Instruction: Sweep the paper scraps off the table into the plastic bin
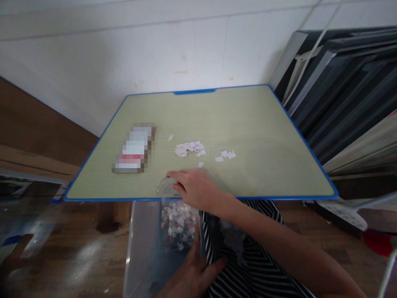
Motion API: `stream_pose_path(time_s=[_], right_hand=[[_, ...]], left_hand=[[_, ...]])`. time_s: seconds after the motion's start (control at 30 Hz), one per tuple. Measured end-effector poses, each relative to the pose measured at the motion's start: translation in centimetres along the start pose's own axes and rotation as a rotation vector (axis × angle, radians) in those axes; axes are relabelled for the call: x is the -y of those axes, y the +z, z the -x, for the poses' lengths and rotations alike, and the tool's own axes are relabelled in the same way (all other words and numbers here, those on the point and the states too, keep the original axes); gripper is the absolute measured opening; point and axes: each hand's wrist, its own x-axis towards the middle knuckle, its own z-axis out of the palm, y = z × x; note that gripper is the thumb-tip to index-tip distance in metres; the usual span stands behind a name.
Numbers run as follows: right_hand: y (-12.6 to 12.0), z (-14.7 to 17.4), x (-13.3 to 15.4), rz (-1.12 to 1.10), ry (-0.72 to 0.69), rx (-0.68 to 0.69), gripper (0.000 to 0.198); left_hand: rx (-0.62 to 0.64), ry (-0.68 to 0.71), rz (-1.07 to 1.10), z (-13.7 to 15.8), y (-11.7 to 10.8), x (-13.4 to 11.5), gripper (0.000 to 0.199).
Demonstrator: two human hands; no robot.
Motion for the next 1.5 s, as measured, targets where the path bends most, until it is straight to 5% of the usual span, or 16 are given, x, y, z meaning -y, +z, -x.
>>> stream_pose_path(time_s=[0.23,0.53,0.83,1.07,1.27,1.5], right_hand=[[-0.4,0.1,-0.1,-0.108,-0.100,0.027,0.036],[-1.9,0.0,-1.8,-0.066,0.031,-0.090,0.034],[-2.3,0.8,-0.9,-0.035,-0.075,0.070,0.031],[-7.2,1.9,-3.5,0.110,-0.100,-0.260,0.018],[-9.2,2.9,-5.5,0.167,-0.186,-0.230,0.022],[-8.3,2.6,-6.6,0.138,-0.190,-0.232,0.024]], left_hand=[[0.110,-0.039,0.104,-0.1,-0.5,0.0,0.044],[0.110,-0.055,0.078,0.2,0.0,0.0,0.037],[0.123,-0.093,0.044,0.2,0.0,-0.1,0.051],[0.154,-0.092,0.085,0.6,0.6,0.1,0.055],[0.178,-0.103,0.048,0.3,0.5,-0.1,0.033],[0.148,-0.085,0.046,0.4,0.6,0.1,0.018]])
